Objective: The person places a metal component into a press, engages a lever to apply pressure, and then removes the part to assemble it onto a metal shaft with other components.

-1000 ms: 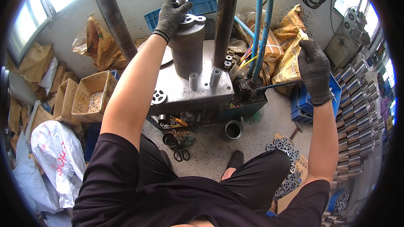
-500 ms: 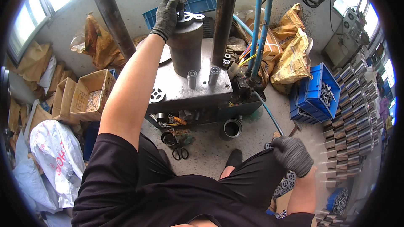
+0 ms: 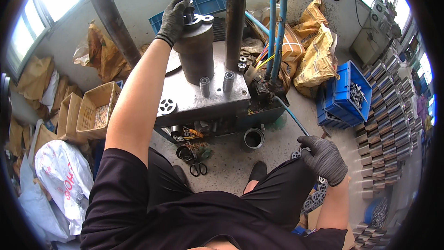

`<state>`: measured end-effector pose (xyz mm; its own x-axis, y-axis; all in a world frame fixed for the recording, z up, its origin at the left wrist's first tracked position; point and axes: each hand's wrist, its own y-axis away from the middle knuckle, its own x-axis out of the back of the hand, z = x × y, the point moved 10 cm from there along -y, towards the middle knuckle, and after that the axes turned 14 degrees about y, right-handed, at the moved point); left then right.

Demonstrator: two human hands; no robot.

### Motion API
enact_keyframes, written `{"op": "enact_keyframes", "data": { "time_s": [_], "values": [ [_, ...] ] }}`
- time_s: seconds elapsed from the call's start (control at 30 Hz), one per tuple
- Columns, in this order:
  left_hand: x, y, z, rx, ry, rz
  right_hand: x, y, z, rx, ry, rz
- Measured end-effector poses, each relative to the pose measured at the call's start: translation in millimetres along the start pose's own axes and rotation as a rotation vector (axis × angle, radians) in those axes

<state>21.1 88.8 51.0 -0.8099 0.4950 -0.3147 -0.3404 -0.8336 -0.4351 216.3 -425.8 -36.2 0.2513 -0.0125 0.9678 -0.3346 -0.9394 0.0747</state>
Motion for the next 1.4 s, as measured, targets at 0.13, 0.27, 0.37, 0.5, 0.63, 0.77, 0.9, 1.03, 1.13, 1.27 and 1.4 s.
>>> {"op": "enact_keyframes", "data": {
  "time_s": [0.13,0.27,0.37,0.5,0.63,0.77,0.9,1.03,1.13,1.27,1.4],
  "values": [
    [2.3,-3.5,-1.1,-0.013,-0.016,0.004,-1.2,4.8,-0.7,0.064,0.024,0.070],
    [2.7,-6.4,-4.4,-0.005,-0.026,0.015,-21.8,11.4,-0.9,0.096,0.178,-0.028],
    [2.1,-7.4,-3.3,-0.039,-0.019,-0.003,-22.8,10.1,3.1,0.075,0.175,-0.014],
    [3.3,-7.2,-3.3,-0.030,-0.066,-0.021,-19.1,5.1,4.3,0.049,0.232,-0.090],
    [8.0,-9.6,-4.1,-0.040,0.004,-0.035,3.0,-6.8,4.1,0.053,0.053,0.009],
    [5.0,-8.9,-2.8,-0.080,-0.018,-0.030,-0.2,-0.2,6.4,0.112,0.095,0.038],
    [7.1,-8.9,-3.3,-0.060,0.002,-0.007,-10.4,0.3,8.3,0.139,0.144,-0.042],
    [8.6,-11.1,-4.1,-0.073,-0.044,-0.029,6.4,-4.2,9.8,0.100,-0.001,0.105],
    [11.4,-12.8,-7.1,-0.050,-0.029,-0.027,-10.7,-2.7,1.6,0.191,0.157,-0.052],
    [8.3,-9.2,-4.2,-0.051,-0.083,-0.015,-1.7,-6.5,11.5,0.034,0.028,-0.039],
    [7.4,-9.4,-4.0,-0.043,-0.030,-0.026,-12.5,-1.7,9.4,0.177,0.180,-0.072]
  ]
}}
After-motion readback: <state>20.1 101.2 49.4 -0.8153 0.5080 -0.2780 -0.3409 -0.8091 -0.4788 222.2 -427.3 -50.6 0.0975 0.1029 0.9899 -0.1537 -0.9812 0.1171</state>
